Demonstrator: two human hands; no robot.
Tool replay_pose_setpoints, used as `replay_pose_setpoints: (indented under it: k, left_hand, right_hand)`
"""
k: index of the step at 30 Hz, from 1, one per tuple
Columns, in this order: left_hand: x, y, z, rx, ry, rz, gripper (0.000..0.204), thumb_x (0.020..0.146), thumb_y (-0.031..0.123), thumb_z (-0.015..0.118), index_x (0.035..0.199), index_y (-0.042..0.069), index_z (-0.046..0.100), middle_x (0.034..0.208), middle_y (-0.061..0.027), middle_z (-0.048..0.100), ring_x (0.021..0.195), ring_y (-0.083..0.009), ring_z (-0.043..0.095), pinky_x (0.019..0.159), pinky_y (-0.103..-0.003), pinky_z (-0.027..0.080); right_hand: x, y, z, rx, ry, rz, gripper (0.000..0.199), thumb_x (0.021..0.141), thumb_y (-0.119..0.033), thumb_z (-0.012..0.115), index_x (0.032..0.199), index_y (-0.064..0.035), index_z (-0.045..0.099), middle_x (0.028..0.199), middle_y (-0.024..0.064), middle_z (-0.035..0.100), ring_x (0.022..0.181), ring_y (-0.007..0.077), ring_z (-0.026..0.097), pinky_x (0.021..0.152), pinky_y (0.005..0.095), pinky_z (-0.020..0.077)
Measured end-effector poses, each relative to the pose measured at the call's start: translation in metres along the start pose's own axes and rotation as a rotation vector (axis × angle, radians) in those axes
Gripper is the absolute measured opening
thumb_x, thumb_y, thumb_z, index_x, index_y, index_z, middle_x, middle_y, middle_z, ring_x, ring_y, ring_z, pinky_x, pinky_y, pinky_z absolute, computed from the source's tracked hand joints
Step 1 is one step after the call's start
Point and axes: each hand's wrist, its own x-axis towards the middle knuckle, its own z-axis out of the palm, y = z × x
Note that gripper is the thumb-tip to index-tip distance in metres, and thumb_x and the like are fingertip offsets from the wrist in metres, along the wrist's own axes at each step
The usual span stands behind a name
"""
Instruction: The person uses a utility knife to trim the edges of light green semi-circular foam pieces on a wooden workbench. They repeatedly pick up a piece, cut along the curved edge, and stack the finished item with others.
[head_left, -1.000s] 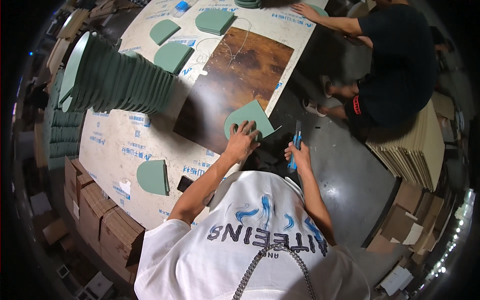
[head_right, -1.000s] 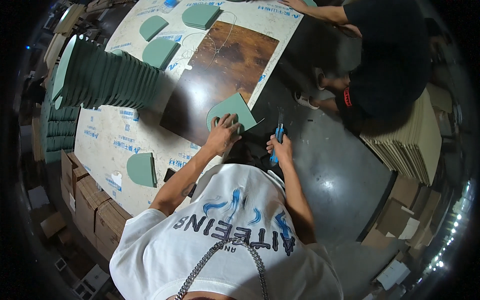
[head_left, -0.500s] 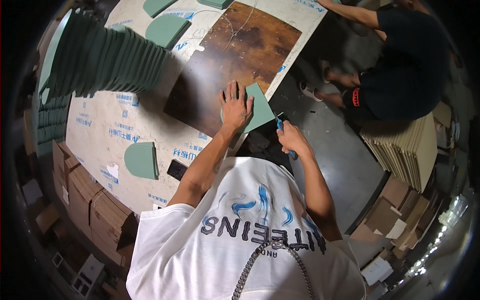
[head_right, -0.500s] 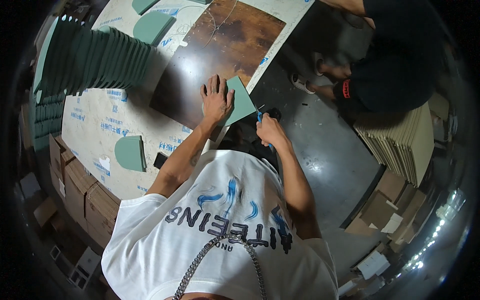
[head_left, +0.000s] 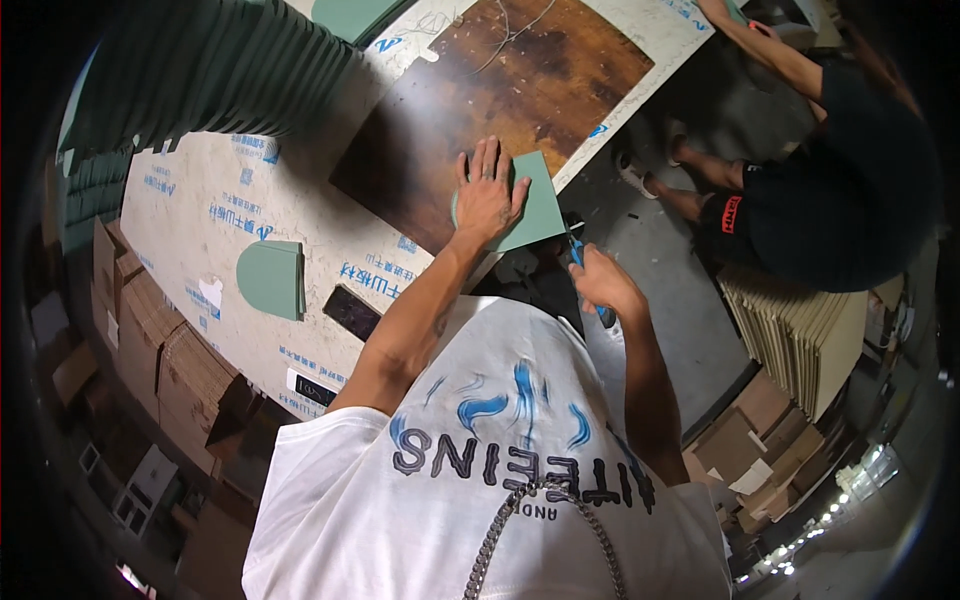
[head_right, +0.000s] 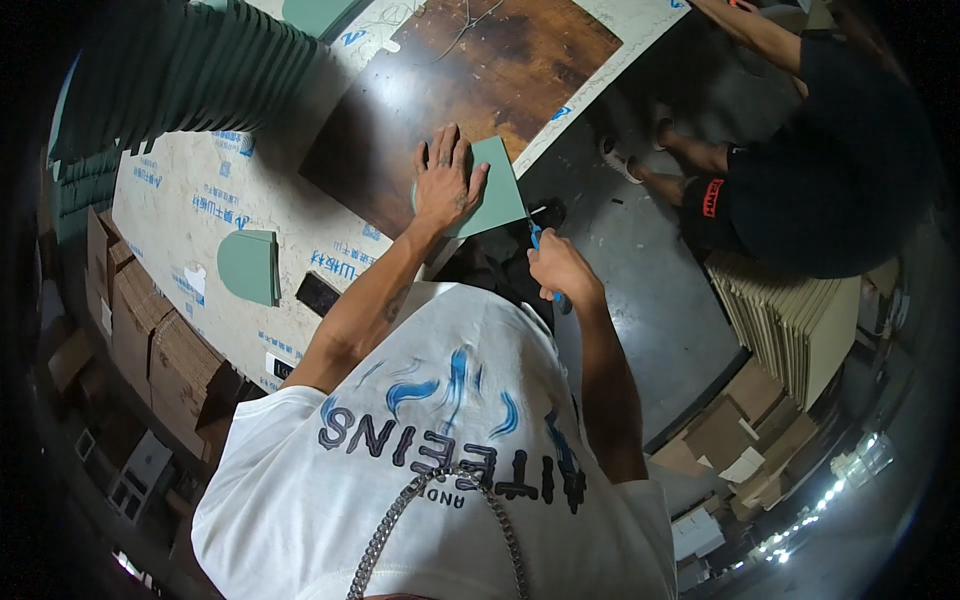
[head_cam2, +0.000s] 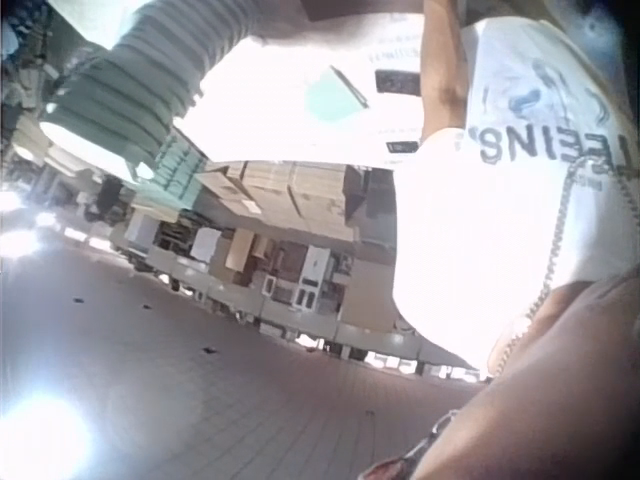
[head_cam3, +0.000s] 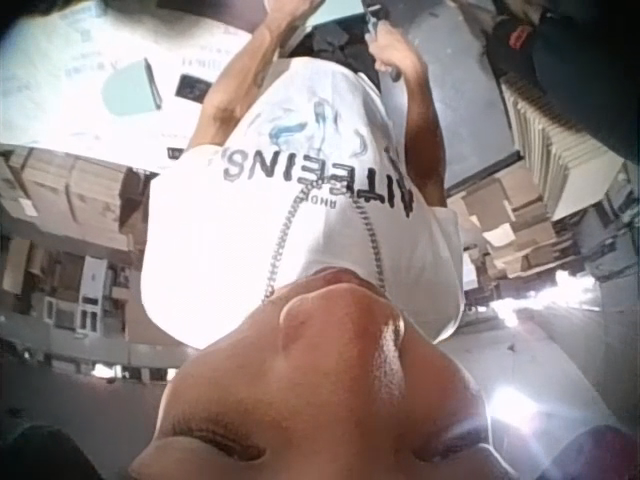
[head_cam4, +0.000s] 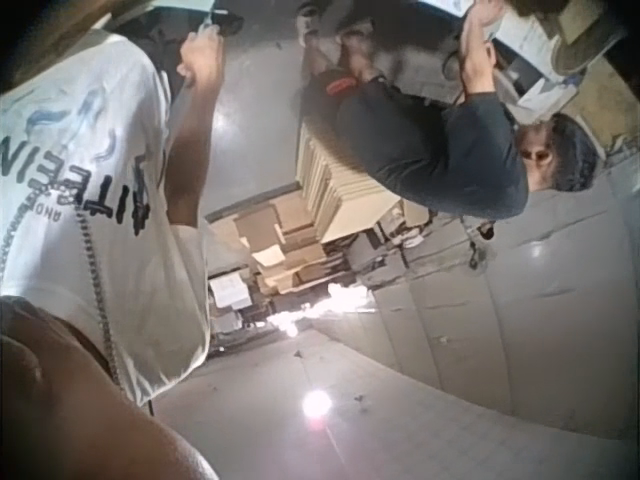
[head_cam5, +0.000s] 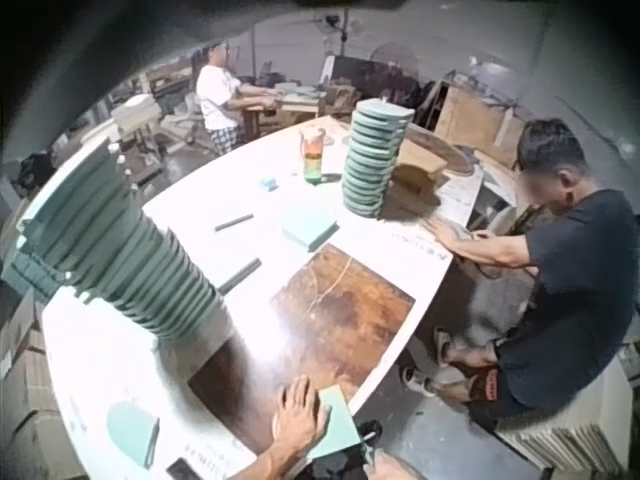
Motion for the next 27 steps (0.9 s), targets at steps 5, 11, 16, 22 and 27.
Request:
replay_pose_setpoints:
  k: [5, 11, 16, 22, 27]
  left_hand:
    - [0.001, 0.002, -0.004, 0.014, -0.033, 0.000, 0.062, 0.100, 0.045, 0.050, 0.140, -0.001, 0.049, 0.157, -0.0196, 0.036, 0.148, -0.0350, 0.028, 0.120, -0.055, 0.017]
    - [0.002, 0.001, -0.001, 0.017, -0.033, -0.004, 0.060, 0.099, 0.045, 0.051, 0.138, -0.001, 0.051, 0.157, -0.0195, 0.036, 0.147, -0.0347, 0.029, 0.120, -0.056, 0.017]
    - [0.004, 0.004, -0.004, 0.032, -0.038, -0.005, 0.056, 0.099, 0.044, 0.054, 0.133, 0.001, 0.053, 0.156, -0.0183, 0.037, 0.147, -0.0338, 0.030, 0.120, -0.056, 0.017]
    - [-0.007, 0.004, 0.003, -0.009, -0.036, 0.008, 0.057, 0.098, 0.044, 0.055, 0.132, -0.002, 0.054, 0.156, -0.0212, 0.036, 0.146, -0.0368, 0.031, 0.119, -0.058, 0.017]
    - [0.003, 0.004, -0.006, -0.016, -0.041, -0.007, 0.056, 0.098, 0.042, 0.054, 0.132, -0.003, 0.053, 0.155, -0.0222, 0.037, 0.146, -0.0373, 0.030, 0.119, -0.058, 0.019]
  right_hand:
    - [0.003, 0.003, 0.005, -0.022, 0.001, 0.036, 0.027, 0.101, -0.018, 0.052, 0.103, 0.0078, 0.045, 0.069, 0.0223, 0.064, 0.051, 0.0296, 0.066, 0.057, 0.0423, 0.0538]
    - [0.015, 0.022, 0.014, -0.080, 0.023, -0.023, 0.027, 0.100, -0.016, 0.053, 0.105, 0.0098, 0.045, 0.079, 0.0300, 0.066, 0.065, 0.0403, 0.069, 0.061, 0.0480, 0.0557]
    - [0.039, 0.063, 0.051, -0.119, 0.279, -0.247, 0.026, 0.101, -0.018, 0.054, 0.100, 0.0050, 0.043, 0.068, 0.0249, 0.065, 0.055, 0.0364, 0.067, 0.054, 0.0465, 0.0542]
    - [0.115, 0.127, 0.147, -0.185, 0.199, -0.109, 0.028, 0.093, -0.016, 0.060, 0.109, 0.0043, 0.049, 0.083, 0.0334, 0.067, 0.073, 0.0475, 0.068, 0.070, 0.0562, 0.0540]
    - [0.099, 0.099, 0.124, 0.657, 0.452, -0.045, 0.022, 0.095, -0.011, 0.061, 0.109, 0.0031, 0.053, 0.089, 0.0197, 0.073, 0.075, 0.0262, 0.071, 0.065, 0.0406, 0.0563]
